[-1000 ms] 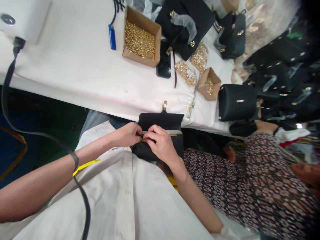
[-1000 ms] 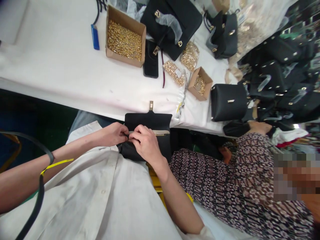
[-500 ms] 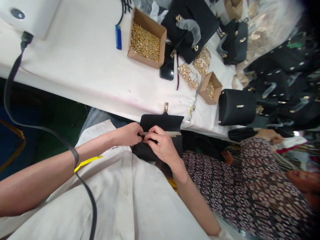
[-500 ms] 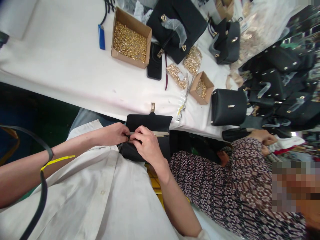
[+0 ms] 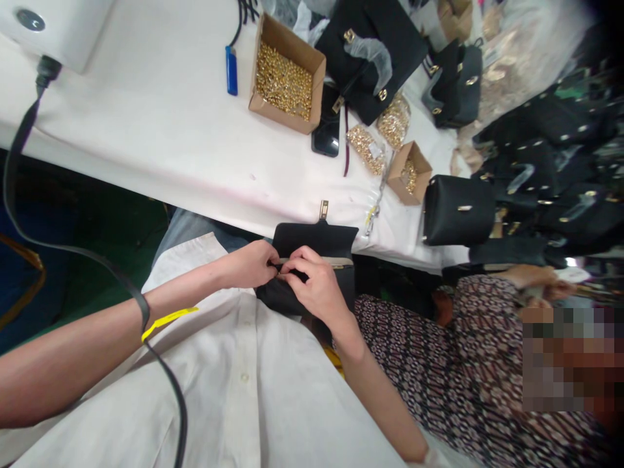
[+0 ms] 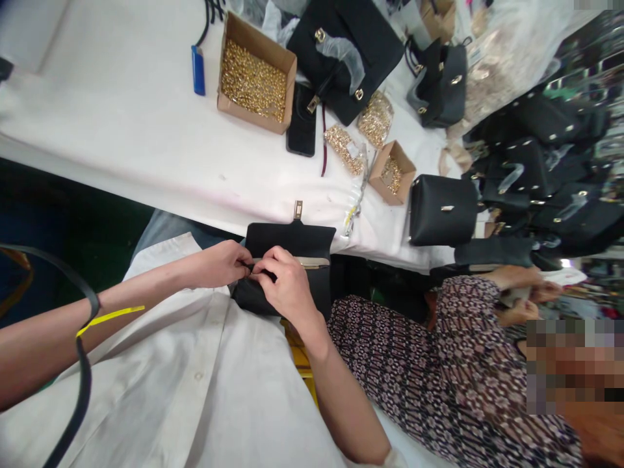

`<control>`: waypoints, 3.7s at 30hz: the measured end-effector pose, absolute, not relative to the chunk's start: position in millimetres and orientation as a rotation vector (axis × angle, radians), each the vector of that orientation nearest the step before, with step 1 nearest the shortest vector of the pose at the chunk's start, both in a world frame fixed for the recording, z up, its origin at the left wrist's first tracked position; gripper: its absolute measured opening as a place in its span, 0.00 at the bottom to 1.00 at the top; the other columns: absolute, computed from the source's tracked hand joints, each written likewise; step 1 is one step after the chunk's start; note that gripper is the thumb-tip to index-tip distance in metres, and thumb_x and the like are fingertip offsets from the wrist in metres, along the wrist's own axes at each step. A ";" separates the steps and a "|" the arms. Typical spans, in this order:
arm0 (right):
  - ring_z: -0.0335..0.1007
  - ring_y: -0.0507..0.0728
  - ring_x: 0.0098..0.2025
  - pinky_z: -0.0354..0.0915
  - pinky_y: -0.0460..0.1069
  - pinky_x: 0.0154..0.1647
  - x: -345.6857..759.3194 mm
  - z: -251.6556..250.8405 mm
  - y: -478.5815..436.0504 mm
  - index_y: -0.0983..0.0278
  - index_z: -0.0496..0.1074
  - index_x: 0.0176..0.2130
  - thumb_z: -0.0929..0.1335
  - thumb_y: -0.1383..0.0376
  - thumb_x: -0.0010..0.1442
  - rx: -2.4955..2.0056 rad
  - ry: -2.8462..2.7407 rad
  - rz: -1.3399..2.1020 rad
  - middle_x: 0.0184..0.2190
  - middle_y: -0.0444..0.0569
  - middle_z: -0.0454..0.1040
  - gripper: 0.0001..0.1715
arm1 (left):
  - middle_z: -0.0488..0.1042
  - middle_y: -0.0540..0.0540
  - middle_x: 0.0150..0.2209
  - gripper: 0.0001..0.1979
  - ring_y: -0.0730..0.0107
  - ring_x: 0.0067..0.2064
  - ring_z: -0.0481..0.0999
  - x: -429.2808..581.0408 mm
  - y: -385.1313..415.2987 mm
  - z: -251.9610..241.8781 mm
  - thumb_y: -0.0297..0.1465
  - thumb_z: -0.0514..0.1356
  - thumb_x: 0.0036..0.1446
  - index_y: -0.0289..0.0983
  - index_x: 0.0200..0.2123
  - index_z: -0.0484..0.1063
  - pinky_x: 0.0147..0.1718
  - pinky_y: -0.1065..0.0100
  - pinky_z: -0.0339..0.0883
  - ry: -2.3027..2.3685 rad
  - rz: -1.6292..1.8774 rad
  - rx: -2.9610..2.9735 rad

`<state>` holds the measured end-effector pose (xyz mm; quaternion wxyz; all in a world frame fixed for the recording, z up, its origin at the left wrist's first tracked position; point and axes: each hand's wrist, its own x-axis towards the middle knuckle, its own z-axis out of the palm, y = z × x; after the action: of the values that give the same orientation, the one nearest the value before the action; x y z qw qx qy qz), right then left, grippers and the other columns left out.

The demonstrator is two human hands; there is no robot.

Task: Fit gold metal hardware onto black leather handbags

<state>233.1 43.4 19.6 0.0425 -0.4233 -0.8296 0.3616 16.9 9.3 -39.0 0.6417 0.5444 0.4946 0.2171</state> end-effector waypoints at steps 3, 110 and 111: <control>0.75 0.60 0.48 0.72 0.55 0.50 233.0 21.0 43.0 0.58 0.83 0.39 0.75 0.72 0.68 -1.301 -2.527 1.115 0.42 0.48 0.75 0.08 | 0.65 0.52 0.22 0.07 0.69 0.28 0.62 16.7 9.5 -38.1 0.30 0.60 0.54 0.37 0.24 0.73 0.27 0.63 0.49 1.127 0.499 1.233; 0.75 0.60 0.44 0.69 0.55 0.47 233.4 28.2 40.8 0.57 0.79 0.43 0.79 0.70 0.63 -1.497 -2.500 1.058 0.43 0.45 0.81 0.12 | 0.69 0.51 0.27 0.12 0.69 0.31 0.65 15.1 7.8 -30.1 0.34 0.58 0.63 0.36 0.30 0.77 0.30 0.66 0.55 0.982 0.556 1.218; 0.75 0.60 0.45 0.69 0.55 0.48 235.1 28.0 40.5 0.56 0.79 0.44 0.79 0.70 0.63 -1.490 -2.505 1.039 0.44 0.45 0.82 0.12 | 0.69 0.51 0.27 0.12 0.69 0.31 0.66 15.5 7.8 -30.7 0.35 0.59 0.63 0.36 0.30 0.77 0.30 0.66 0.55 0.985 0.557 1.199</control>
<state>235.1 40.5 28.0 0.0235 -0.4813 -0.8094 0.3357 15.5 7.8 -30.7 0.6790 0.5338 0.4388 0.2479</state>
